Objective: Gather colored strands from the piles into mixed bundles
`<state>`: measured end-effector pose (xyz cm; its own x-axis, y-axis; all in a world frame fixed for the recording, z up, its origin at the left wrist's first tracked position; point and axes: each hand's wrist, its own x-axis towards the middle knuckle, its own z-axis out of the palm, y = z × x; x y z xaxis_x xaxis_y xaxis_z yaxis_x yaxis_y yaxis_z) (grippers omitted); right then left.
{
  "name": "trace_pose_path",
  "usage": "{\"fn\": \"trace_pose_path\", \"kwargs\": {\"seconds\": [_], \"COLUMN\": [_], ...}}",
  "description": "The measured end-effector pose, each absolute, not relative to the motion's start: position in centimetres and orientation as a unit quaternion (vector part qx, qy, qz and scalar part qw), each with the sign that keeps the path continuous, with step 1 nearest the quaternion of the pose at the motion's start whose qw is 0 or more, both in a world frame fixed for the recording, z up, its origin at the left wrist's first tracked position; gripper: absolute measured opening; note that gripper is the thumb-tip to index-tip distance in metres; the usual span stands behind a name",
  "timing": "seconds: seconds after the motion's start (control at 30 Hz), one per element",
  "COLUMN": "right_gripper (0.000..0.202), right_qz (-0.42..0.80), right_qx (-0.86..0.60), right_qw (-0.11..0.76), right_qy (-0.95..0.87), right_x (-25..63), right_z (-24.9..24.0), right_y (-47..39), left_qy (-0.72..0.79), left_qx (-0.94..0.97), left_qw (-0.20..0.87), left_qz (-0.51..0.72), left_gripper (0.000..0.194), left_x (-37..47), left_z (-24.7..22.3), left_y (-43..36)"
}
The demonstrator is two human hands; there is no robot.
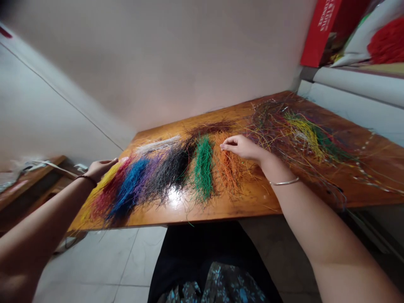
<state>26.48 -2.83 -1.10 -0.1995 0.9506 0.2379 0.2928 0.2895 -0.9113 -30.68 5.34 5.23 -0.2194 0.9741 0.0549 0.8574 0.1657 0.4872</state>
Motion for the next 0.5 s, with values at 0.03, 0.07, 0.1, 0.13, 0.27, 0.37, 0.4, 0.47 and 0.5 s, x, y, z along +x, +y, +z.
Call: {"fn": "trace_pose_path", "kwargs": {"seconds": [0.03, 0.07, 0.1, 0.13, 0.27, 0.37, 0.4, 0.47, 0.5], "right_gripper": [0.042, 0.041, 0.040, 0.039, 0.038, 0.041, 0.042, 0.044, 0.044], "right_qz": [0.378, 0.378, 0.377, 0.376, 0.381, 0.388, 0.391, 0.396, 0.399], "right_qx": [-0.459, -0.458, -0.457, -0.457, -0.456, -0.453, -0.453, -0.451, -0.448], "right_qw": [0.432, 0.430, 0.428, 0.426, 0.422, 0.424, 0.426, 0.432, 0.434], "right_qy": [-0.678, -0.681, -0.683, -0.684, -0.685, -0.681, -0.679, -0.674, -0.672], "right_x": [26.5, 26.5, 26.5, 26.4, 26.1, 26.0, 26.0, 26.0, 26.0], "right_z": [-1.2, -1.3, -1.4, -1.4, -1.3, -0.9, -0.7, -0.4, -0.3], "right_y": [-2.8, -2.8, -2.8, -2.8, -3.1, -3.3, -3.4, -3.4, -3.5], "left_qy": [0.765, 0.771, 0.762, 0.728, 0.511, 0.411, 0.397, 0.387, 0.388], "left_qx": [0.600, 0.600, 0.616, 0.656, 0.831, 0.892, 0.899, 0.905, 0.905], "left_qw": [0.103, 0.069, 0.045, 0.034, 0.034, 0.066, 0.070, 0.071, 0.069], "left_qz": [0.208, 0.201, 0.194, 0.194, 0.215, 0.179, 0.171, 0.163, 0.163], "left_gripper": [0.053, 0.052, 0.049, 0.047, 0.044, 0.038, 0.036, 0.032, 0.031], "left_x": [-29.2, -27.4, -25.1, -22.6, -11.3, -5.2, -3.9, -2.6, -2.3], "left_z": [5.2, 5.2, 5.3, 5.3, 5.4, 5.2, 5.0, 4.5, 4.3], "left_y": [5.8, 6.0, 5.9, 5.5, 1.3, -1.9, -2.6, -3.0, -3.0]}}
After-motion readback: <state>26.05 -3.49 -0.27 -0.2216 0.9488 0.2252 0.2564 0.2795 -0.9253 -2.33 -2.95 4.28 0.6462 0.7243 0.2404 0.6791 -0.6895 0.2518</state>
